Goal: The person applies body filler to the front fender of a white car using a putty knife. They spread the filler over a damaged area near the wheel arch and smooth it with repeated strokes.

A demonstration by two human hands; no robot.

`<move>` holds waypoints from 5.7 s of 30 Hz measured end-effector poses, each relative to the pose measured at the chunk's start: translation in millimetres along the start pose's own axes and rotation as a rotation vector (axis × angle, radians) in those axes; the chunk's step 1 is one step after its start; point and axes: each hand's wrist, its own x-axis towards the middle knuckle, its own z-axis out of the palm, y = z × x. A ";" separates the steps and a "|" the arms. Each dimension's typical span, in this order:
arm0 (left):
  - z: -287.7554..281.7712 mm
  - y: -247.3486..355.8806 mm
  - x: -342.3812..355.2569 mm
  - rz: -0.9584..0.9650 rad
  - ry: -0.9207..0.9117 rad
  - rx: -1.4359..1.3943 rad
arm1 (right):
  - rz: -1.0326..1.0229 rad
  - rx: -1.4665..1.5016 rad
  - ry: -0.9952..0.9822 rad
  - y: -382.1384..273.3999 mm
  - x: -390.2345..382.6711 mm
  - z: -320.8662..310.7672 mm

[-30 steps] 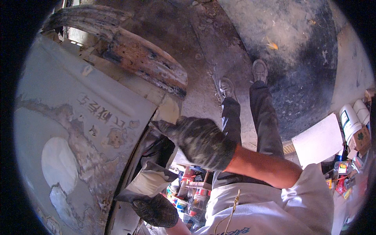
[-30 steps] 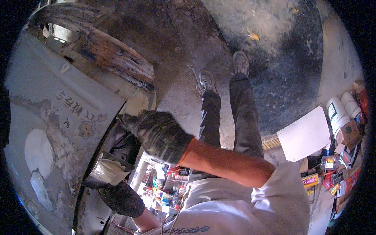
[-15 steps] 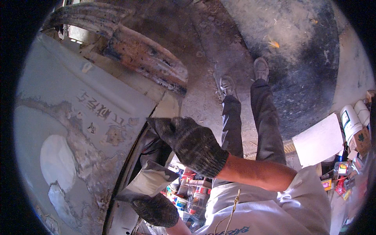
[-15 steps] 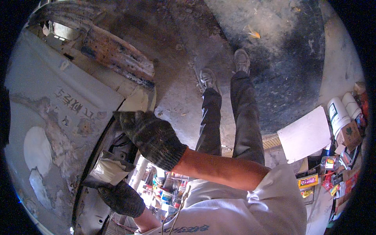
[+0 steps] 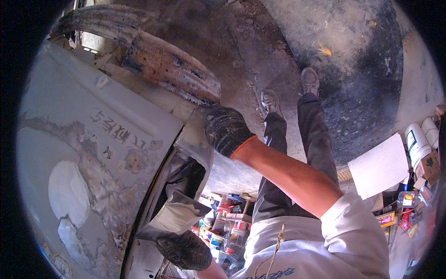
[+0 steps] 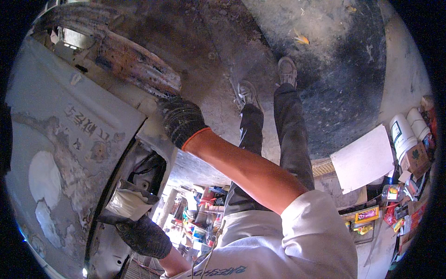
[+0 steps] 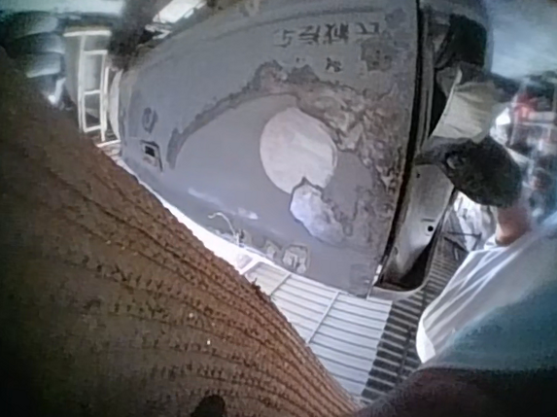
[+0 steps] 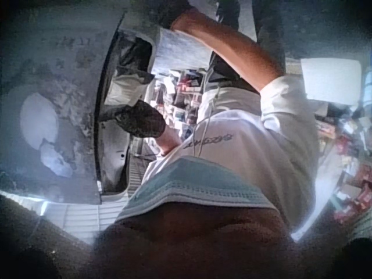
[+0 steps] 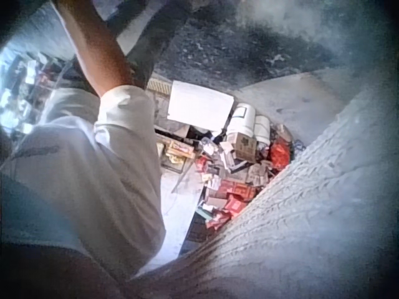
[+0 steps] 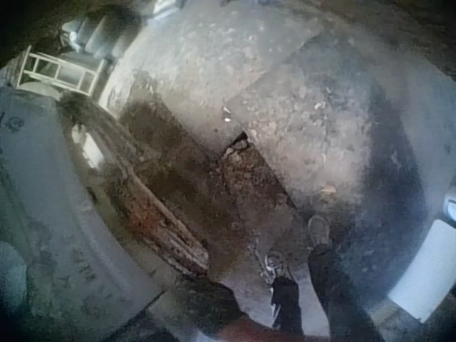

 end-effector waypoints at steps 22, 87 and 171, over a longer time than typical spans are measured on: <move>2.2 -0.2 -1.5 0.173 0.081 0.096 | -0.192 -0.164 -0.116 -71.6 -52.7 -58.2; -0.9 -3.1 1.1 0.351 0.097 0.354 | -0.513 -0.209 -0.353 -1.8 69.6 -91.2; 102.9 -91.5 -130.1 0.056 0.169 -0.437 | -0.362 -0.378 0.713 73.9 -90.5 52.1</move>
